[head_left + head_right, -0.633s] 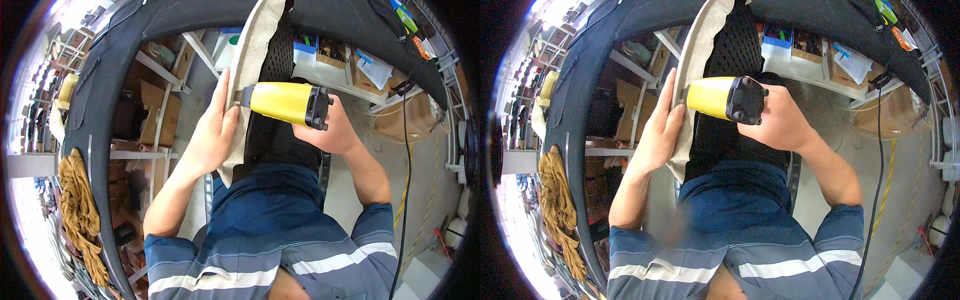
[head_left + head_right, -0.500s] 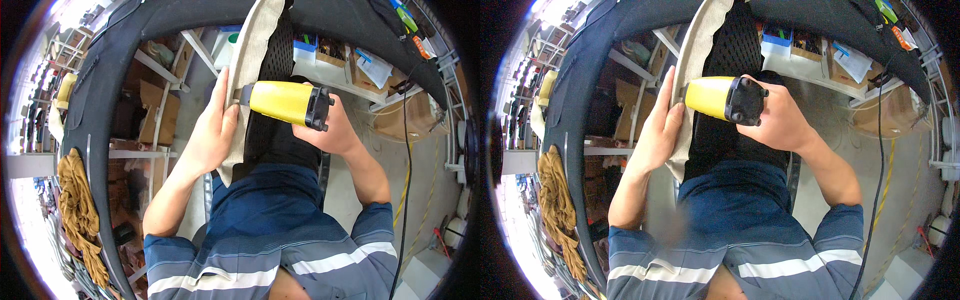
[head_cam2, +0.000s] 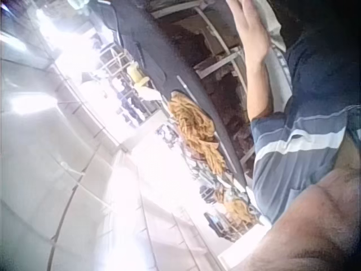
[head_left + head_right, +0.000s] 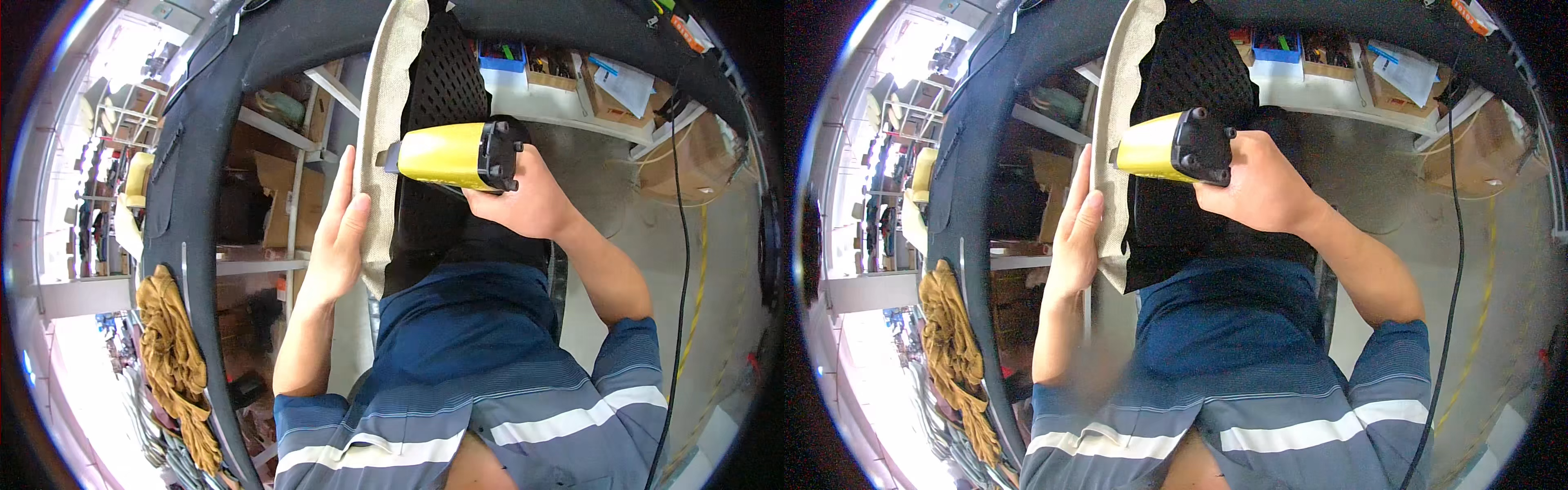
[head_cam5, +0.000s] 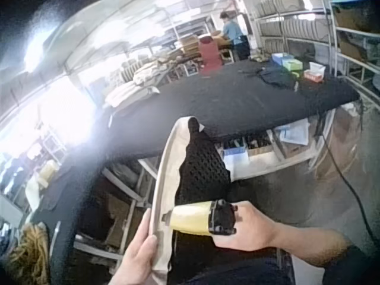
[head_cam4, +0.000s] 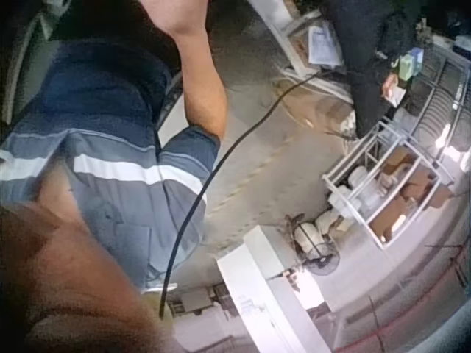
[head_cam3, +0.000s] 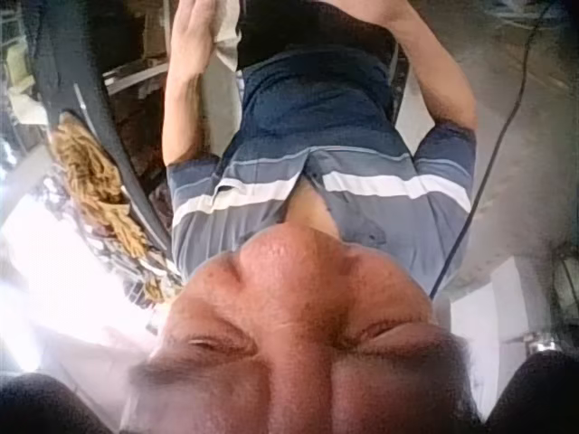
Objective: Upholstering a chair seat by wrapping fabric over a cushion and securing it with a pneumatic stapler.
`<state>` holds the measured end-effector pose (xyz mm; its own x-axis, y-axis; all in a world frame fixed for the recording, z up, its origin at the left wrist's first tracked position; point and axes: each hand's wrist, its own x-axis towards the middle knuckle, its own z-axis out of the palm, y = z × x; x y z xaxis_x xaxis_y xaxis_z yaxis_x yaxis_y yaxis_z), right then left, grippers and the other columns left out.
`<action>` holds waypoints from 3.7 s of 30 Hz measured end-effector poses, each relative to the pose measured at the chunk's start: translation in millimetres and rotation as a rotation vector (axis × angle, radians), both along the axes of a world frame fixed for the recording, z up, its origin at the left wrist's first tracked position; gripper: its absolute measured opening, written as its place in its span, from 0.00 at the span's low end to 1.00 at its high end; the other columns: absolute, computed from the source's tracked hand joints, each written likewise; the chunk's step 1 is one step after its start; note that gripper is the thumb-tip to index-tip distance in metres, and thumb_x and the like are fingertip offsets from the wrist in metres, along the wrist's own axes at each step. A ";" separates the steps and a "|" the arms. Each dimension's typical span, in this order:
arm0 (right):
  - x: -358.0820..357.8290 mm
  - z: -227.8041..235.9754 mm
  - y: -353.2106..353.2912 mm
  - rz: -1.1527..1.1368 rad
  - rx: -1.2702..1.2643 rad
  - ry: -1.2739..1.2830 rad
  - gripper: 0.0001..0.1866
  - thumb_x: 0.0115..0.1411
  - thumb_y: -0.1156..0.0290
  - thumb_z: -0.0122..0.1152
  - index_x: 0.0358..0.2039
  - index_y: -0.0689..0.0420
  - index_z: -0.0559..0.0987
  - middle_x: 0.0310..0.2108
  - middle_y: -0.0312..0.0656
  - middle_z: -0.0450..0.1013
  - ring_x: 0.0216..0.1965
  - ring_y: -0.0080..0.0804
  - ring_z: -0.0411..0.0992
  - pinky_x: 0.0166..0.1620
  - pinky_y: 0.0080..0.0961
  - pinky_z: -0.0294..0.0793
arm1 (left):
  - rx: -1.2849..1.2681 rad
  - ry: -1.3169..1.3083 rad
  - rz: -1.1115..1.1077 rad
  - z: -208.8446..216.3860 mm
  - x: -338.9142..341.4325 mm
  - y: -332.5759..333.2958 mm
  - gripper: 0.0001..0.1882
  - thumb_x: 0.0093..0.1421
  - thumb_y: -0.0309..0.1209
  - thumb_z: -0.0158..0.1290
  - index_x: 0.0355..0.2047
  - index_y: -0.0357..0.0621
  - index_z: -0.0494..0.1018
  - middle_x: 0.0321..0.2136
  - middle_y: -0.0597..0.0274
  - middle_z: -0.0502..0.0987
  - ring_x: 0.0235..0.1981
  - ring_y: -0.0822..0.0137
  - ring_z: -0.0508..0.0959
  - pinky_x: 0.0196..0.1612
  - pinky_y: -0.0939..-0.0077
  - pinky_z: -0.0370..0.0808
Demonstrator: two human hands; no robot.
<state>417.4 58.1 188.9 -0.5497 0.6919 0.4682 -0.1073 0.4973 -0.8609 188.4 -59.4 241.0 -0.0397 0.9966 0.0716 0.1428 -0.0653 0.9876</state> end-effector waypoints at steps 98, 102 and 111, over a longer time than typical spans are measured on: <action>-1.2 11.2 -31.7 0.124 0.107 0.008 0.22 0.48 0.78 0.75 0.44 0.61 0.77 0.35 0.47 0.80 0.35 0.36 0.82 0.41 0.28 0.79 | -0.024 -0.110 0.060 -28.7 -9.1 -26.8 0.40 0.69 0.24 0.47 0.77 0.39 0.41 0.74 0.52 0.54 0.73 0.64 0.56 0.73 0.70 0.49; -2.5 12.2 -33.6 0.117 0.077 -0.033 0.22 0.49 0.78 0.75 0.44 0.61 0.77 0.35 0.47 0.80 0.36 0.38 0.82 0.42 0.29 0.79 | -0.005 -0.051 0.053 -32.7 -10.4 -27.4 0.42 0.69 0.29 0.49 0.77 0.40 0.41 0.74 0.51 0.53 0.73 0.63 0.58 0.74 0.69 0.51; -6.0 16.9 -38.3 0.102 0.114 -0.037 0.21 0.49 0.78 0.73 0.45 0.61 0.78 0.36 0.49 0.80 0.38 0.43 0.83 0.42 0.30 0.80 | 0.004 0.011 0.048 -32.5 -12.6 -31.8 0.40 0.70 0.26 0.47 0.77 0.41 0.40 0.75 0.53 0.51 0.73 0.64 0.57 0.73 0.69 0.53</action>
<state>411.4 19.8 205.8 -0.6329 0.5753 0.5182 -0.1311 0.5799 -0.8040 175.8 -91.2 208.5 -0.0867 0.9933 0.0763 0.1567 -0.0620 0.9857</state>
